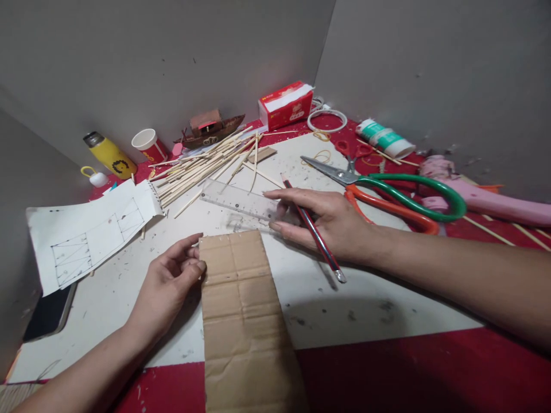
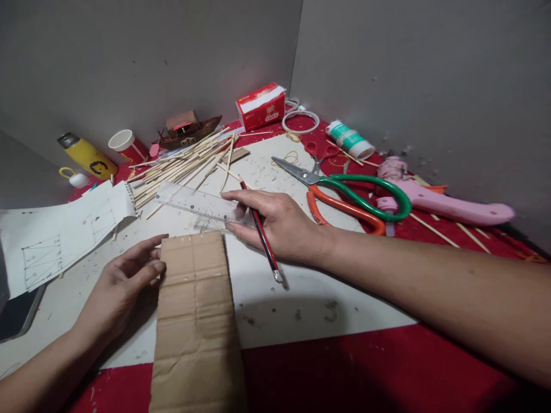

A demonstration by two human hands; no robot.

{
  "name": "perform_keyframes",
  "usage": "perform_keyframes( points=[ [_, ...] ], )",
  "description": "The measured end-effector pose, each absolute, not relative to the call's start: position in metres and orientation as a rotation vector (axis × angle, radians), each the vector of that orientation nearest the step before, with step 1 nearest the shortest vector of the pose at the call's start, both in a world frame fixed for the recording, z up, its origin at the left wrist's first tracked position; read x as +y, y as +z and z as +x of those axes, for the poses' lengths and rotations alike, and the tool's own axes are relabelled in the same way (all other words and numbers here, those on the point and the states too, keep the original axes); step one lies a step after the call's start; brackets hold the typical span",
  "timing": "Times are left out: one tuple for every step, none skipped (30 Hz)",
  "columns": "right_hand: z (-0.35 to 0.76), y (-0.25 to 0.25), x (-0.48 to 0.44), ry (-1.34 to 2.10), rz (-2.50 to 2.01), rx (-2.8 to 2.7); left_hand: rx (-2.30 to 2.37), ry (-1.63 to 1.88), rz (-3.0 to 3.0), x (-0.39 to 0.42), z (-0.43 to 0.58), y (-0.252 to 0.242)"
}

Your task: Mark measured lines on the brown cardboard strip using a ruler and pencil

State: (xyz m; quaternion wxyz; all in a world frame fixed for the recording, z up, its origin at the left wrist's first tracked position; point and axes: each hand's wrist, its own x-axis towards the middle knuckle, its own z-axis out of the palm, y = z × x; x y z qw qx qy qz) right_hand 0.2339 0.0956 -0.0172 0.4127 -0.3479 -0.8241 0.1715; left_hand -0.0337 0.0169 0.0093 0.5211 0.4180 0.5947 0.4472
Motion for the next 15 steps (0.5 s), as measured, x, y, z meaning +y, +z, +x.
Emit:
perform_keyframes(
  points=[
    [0.234,-0.0172,0.0956,0.432,-0.883,-2.075,1.425,1.079,0.99,0.0165,-0.0333,0.0091],
    [0.234,-0.0172,0.0957,0.432,-0.889,-2.078,1.425,1.088,0.977,0.0161,-0.0328,0.0089],
    [0.2341,-0.0172,0.0956,0.429,-0.893,-2.079,1.424,1.097,0.966,0.0156,-0.0322,0.0088],
    [0.2341,-0.0172,0.0956,0.426,-0.892,-2.081,1.421,1.105,0.958,0.0153,-0.0317,0.0088],
    [0.2341,-0.0172,0.0956,0.421,-0.887,-2.082,1.414,1.109,0.954,0.0151,-0.0312,0.0088],
    [0.234,-0.0173,0.0955,0.415,-0.878,-2.081,1.408,1.108,0.957,0.0152,-0.0309,0.0089],
    [0.2339,-0.0175,0.0955,0.408,-0.866,-2.079,1.404,1.104,0.969,0.0155,-0.0308,0.0089],
    [0.2339,-0.0177,0.0955,0.401,-0.853,-2.078,1.405,1.101,0.99,0.0161,-0.031,0.009],
    [0.2338,-0.0181,0.0956,0.395,-0.843,-2.079,1.416,1.099,1.017,0.0169,-0.0313,0.0091],
    [0.2337,-0.0185,0.0957,0.389,-0.839,-2.081,1.437,1.101,1.045,0.0176,-0.0317,0.0093],
    [0.2338,-0.019,0.0961,0.383,-0.839,-2.082,1.468,1.11,1.074,0.0182,-0.0321,0.0097],
    [0.234,-0.0194,0.0965,0.374,-0.838,-2.082,1.501,1.134,1.103,0.0184,-0.0325,0.0103],
    [0.2343,-0.0196,0.0971,0.361,-0.835,-2.082,1.535,1.171,1.133,0.018,-0.0327,0.0113],
    [0.2349,-0.0193,0.0977,0.343,-0.831,-2.085,1.571,1.216,1.169,0.0168,-0.0327,0.0128],
    [0.2357,-0.0185,0.0982,0.32,-0.818,-2.094,1.607,1.264,1.212,0.0148,-0.0326,0.0149]
  ],
)
